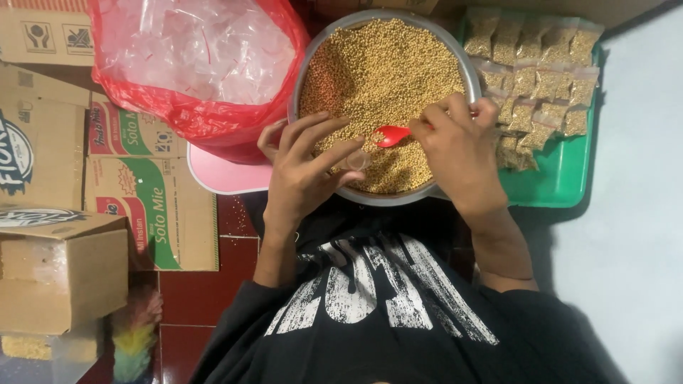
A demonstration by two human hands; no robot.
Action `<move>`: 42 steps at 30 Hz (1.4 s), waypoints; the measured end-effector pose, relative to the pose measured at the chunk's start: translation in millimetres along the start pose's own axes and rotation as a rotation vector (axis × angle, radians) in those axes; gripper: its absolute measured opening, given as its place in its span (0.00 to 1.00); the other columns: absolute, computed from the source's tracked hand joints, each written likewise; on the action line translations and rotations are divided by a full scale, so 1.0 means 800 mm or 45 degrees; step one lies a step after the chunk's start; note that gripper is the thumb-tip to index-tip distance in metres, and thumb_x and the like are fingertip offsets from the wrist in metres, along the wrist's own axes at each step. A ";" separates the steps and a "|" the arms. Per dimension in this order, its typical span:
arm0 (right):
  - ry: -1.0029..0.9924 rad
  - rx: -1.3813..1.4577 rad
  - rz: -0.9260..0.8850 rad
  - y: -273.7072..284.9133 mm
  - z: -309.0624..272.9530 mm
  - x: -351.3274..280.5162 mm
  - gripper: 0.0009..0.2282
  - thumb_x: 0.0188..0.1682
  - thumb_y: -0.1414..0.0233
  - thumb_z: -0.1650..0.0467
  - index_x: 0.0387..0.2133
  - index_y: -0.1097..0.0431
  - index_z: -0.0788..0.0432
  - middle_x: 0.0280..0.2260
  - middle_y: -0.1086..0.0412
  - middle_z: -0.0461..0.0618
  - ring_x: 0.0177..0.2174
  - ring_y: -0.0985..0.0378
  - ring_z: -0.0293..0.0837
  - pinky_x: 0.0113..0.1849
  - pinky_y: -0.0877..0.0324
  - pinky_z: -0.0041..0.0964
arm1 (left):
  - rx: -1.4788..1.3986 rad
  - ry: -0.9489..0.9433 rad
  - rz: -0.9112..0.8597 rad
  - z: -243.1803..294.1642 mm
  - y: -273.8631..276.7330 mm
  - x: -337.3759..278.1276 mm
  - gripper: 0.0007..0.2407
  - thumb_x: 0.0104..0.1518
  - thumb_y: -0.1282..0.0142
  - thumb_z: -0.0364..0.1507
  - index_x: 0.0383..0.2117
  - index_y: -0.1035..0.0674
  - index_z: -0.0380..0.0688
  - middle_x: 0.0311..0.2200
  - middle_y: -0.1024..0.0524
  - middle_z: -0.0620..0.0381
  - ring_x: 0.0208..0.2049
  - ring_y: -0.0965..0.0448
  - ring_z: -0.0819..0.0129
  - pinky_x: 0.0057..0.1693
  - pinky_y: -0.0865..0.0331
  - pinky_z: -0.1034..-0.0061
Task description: Packaging small grains from a large bowl into individual plastic bags using a spoon.
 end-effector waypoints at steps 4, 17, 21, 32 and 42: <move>0.011 -0.139 0.151 0.006 -0.010 0.010 0.02 0.59 0.43 0.68 0.39 0.23 0.46 0.33 0.30 0.38 0.44 0.33 0.39 0.49 0.50 0.47 | -0.071 0.036 0.028 0.014 0.022 0.014 0.17 0.53 0.33 0.44 0.48 0.15 0.58 0.52 0.23 0.56 0.55 0.26 0.49 0.64 0.36 0.57; -0.020 0.474 -0.151 0.044 -0.026 0.013 0.08 0.61 0.51 0.69 0.47 0.23 0.50 0.36 0.31 0.40 0.42 0.32 0.42 0.50 0.46 0.46 | 0.154 0.006 -0.003 0.014 0.027 0.007 0.16 0.57 0.33 0.40 0.50 0.18 0.54 0.49 0.21 0.59 0.53 0.23 0.55 0.61 0.38 0.60; -0.158 0.224 -0.149 0.058 0.017 -0.011 0.08 0.61 0.48 0.65 0.49 0.23 0.43 0.41 0.29 0.34 0.45 0.33 0.39 0.50 0.52 0.45 | 0.343 -0.045 -0.144 0.015 -0.008 0.008 0.17 0.57 0.33 0.41 0.50 0.20 0.54 0.46 0.21 0.63 0.50 0.23 0.64 0.61 0.46 0.57; 0.022 -0.204 0.086 0.104 0.026 -0.004 0.06 0.53 0.35 0.59 0.42 0.19 0.33 0.42 0.21 0.21 0.47 0.29 0.35 0.52 0.54 0.39 | 0.433 0.018 -0.408 0.039 -0.054 0.036 0.18 0.57 0.32 0.44 0.47 0.21 0.52 0.44 0.19 0.64 0.44 0.22 0.65 0.58 0.45 0.60; 0.189 -0.464 0.287 0.139 -0.014 0.012 0.15 0.49 0.45 0.80 0.25 0.32 0.43 0.33 0.36 0.32 0.45 0.29 0.32 0.49 0.54 0.36 | 0.413 0.064 -0.385 0.042 -0.050 0.037 0.19 0.57 0.33 0.44 0.49 0.23 0.53 0.48 0.21 0.66 0.49 0.23 0.67 0.60 0.51 0.62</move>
Point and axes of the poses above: each hand's wrist, its own x-axis towards the middle knuckle, its own y-axis out of the back of the hand, z = x × y, the point moved 3 cm from there along x, towards the middle knuckle
